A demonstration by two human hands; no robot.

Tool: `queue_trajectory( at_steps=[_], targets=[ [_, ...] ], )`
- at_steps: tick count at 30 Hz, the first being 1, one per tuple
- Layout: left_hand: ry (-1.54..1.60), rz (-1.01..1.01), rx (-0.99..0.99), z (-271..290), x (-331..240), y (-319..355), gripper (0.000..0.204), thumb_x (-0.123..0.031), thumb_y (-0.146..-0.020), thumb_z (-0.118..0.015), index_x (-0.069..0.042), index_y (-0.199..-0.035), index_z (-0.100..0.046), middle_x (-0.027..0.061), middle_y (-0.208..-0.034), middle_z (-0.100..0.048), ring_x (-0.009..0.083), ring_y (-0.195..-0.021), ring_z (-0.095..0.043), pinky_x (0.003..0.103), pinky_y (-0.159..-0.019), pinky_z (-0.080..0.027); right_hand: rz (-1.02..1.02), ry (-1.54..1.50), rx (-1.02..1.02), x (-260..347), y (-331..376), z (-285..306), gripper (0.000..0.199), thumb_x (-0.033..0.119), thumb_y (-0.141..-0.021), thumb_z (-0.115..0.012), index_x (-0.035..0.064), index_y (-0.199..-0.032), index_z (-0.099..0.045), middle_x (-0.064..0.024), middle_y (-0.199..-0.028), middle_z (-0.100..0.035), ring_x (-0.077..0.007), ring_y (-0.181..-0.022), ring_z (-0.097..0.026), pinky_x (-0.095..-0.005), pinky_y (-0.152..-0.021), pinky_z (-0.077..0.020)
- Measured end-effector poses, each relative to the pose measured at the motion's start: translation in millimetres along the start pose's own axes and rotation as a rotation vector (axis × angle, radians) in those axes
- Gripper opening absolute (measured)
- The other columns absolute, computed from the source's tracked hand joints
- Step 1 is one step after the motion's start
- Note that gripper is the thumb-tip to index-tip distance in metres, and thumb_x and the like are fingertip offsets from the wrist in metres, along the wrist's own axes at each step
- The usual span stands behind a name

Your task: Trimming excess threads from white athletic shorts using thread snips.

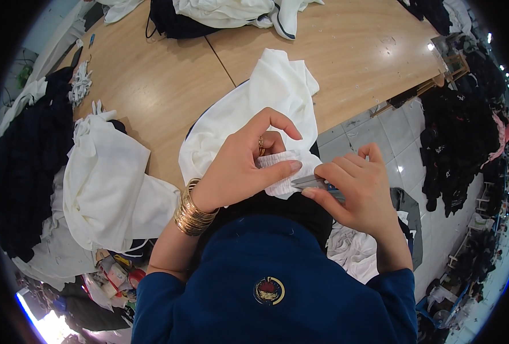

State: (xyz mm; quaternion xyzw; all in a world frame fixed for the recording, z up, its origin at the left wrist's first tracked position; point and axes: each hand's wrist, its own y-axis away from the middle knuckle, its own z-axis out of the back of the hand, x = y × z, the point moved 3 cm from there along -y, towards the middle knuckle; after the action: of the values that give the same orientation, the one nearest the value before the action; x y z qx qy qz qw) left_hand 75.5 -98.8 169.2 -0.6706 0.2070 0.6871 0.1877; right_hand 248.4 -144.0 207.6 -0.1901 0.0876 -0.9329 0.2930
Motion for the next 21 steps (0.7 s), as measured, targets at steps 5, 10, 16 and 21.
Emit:
queue_trajectory(
  at_steps=[5, 10, 16, 21],
  targets=[
    [-0.020, 0.008, 0.001, -0.6, -0.1, 0.0, 0.033, -0.007, -0.076, -0.066, -0.009, -0.102, -0.046, -0.0022, -0.061, -0.048, 0.0042, -0.055, -0.041, 0.019, -0.052, -0.031, 0.010, 0.019, 0.037, 1.4, -1.4, 0.4, 0.026, 0.034, -0.077, -0.066, 0.0113, -0.072, -0.054, 0.0001, -0.058, -0.046, -0.0162, -0.054, -0.048, -0.0328, -0.063, -0.0320],
    [-0.011, 0.011, 0.004, -2.3, -1.4, -1.1, 0.033, -0.007, -0.076, -0.066, -0.009, -0.102, -0.046, -0.0021, -0.061, -0.049, 0.0041, -0.056, -0.042, 0.019, -0.052, -0.032, 0.020, 0.034, 0.026, 2.4, -2.7, 0.3, 0.026, 0.034, -0.077, -0.065, 0.0117, -0.071, -0.053, 0.0003, -0.057, -0.046, -0.0162, -0.054, -0.048, -0.0329, -0.064, -0.0322],
    [-0.009, 0.012, 0.007, -3.7, -0.3, -1.0, 0.034, -0.007, -0.076, -0.066, -0.009, -0.102, -0.046, -0.0022, -0.061, -0.049, 0.0036, -0.056, -0.042, 0.019, -0.052, -0.032, 0.028, 0.055, 0.035, 0.7, -0.8, 0.7, 0.025, 0.033, -0.077, -0.066, 0.0125, -0.069, -0.053, 0.0013, -0.057, -0.046, -0.0160, -0.055, -0.048, -0.0331, -0.064, -0.0322],
    [0.001, 0.006, 0.004, -3.1, -0.3, -0.1, 0.034, -0.007, -0.076, -0.067, -0.010, -0.103, -0.046, -0.0021, -0.062, -0.050, 0.0033, -0.056, -0.042, 0.019, -0.052, -0.032, -0.022, 0.004, 0.020, -2.6, 0.2, 3.7, 0.024, 0.031, -0.076, -0.066, 0.0125, -0.069, -0.053, 0.0010, -0.056, -0.046, -0.0157, -0.055, -0.048, -0.0331, -0.063, -0.0320]
  ],
)
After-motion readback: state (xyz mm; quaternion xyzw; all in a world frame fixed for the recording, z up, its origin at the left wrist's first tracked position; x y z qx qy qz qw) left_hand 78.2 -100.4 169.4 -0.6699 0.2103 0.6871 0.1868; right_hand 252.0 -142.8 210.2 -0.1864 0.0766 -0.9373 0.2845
